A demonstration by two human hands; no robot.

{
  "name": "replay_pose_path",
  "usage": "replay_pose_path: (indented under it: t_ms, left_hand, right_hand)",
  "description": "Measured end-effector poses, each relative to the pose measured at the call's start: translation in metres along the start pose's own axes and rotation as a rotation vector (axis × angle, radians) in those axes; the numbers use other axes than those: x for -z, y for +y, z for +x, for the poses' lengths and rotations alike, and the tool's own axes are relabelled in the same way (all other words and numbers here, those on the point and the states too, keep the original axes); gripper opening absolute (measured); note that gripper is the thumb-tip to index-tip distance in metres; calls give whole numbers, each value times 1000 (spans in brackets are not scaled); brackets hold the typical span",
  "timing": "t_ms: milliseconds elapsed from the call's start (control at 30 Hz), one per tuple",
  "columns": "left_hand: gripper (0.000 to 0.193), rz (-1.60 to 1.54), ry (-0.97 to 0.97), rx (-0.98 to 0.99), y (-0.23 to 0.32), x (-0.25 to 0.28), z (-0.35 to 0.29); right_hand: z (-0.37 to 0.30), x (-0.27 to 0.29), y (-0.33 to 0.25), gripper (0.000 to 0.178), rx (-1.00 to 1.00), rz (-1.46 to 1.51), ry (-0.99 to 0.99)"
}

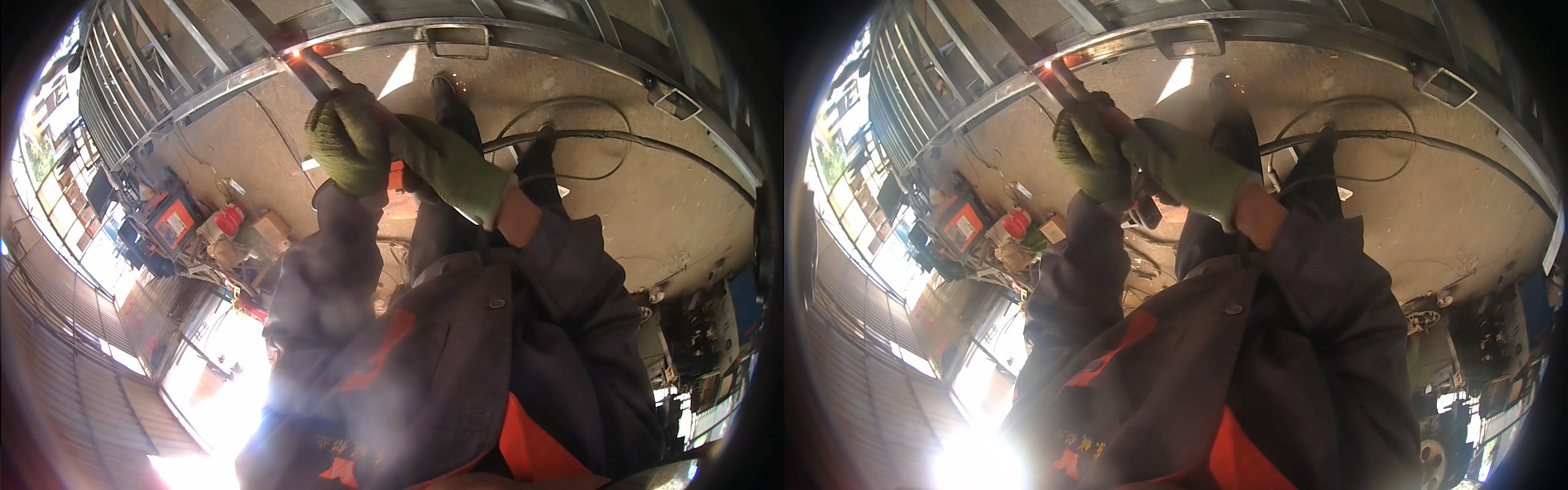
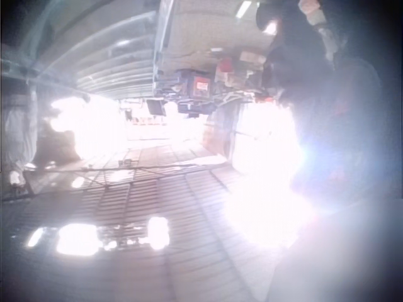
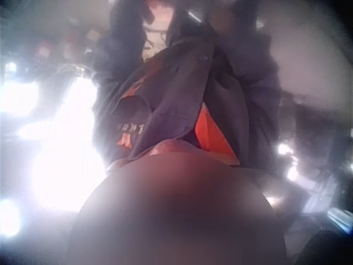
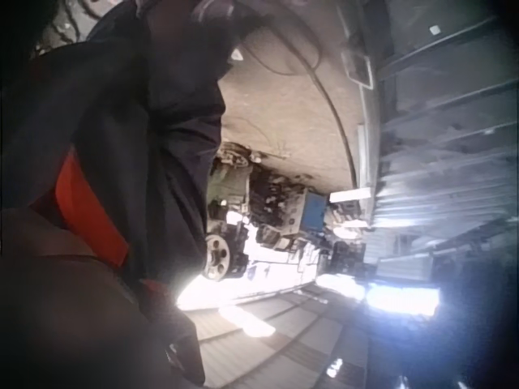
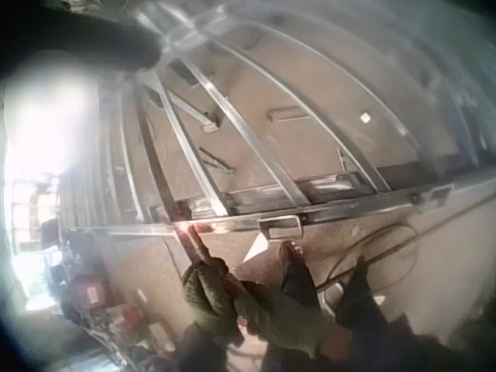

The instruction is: The person welds multiple joints on a large metal frame using a handheld welding torch. They move around the frame to access different joints, creating bright sparks and molten metal at each weld point. The person occasionally pauses to reposition the torch or adjust their stance.

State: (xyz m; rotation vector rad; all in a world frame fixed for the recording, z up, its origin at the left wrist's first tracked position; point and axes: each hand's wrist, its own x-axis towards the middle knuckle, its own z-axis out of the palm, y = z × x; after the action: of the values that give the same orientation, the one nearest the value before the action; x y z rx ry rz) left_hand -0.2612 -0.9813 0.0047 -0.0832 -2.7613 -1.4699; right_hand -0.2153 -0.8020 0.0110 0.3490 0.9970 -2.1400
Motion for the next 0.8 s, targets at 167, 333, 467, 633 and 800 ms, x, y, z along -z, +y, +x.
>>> replay_pose_path:
  t_ms: [167, 333, 467, 633, 800]
  left_hand:
    - [40, 84, -2, -202, -1, 4, 0]
    - [34, 115, -9, -276, 12, 7, 5]
    - [21, 179, 220, -284, 21, 5, 8]
    - [25, -34, 112, -264, 13, 23, 10]
    - [16, -589, -386, 6, 1, 89, 9]
  right_hand:
    - [-56, 5, -2, 53, -37, -184, 79]
    - [-84, 2, -26, 58, -140, -278, 193]
    - [-98, -29, -62, 58, -181, -241, 201]
    - [-92, -86, -74, 62, -63, -423, 255]
    - [-73, -148, -91, 65, 91, -656, 301]
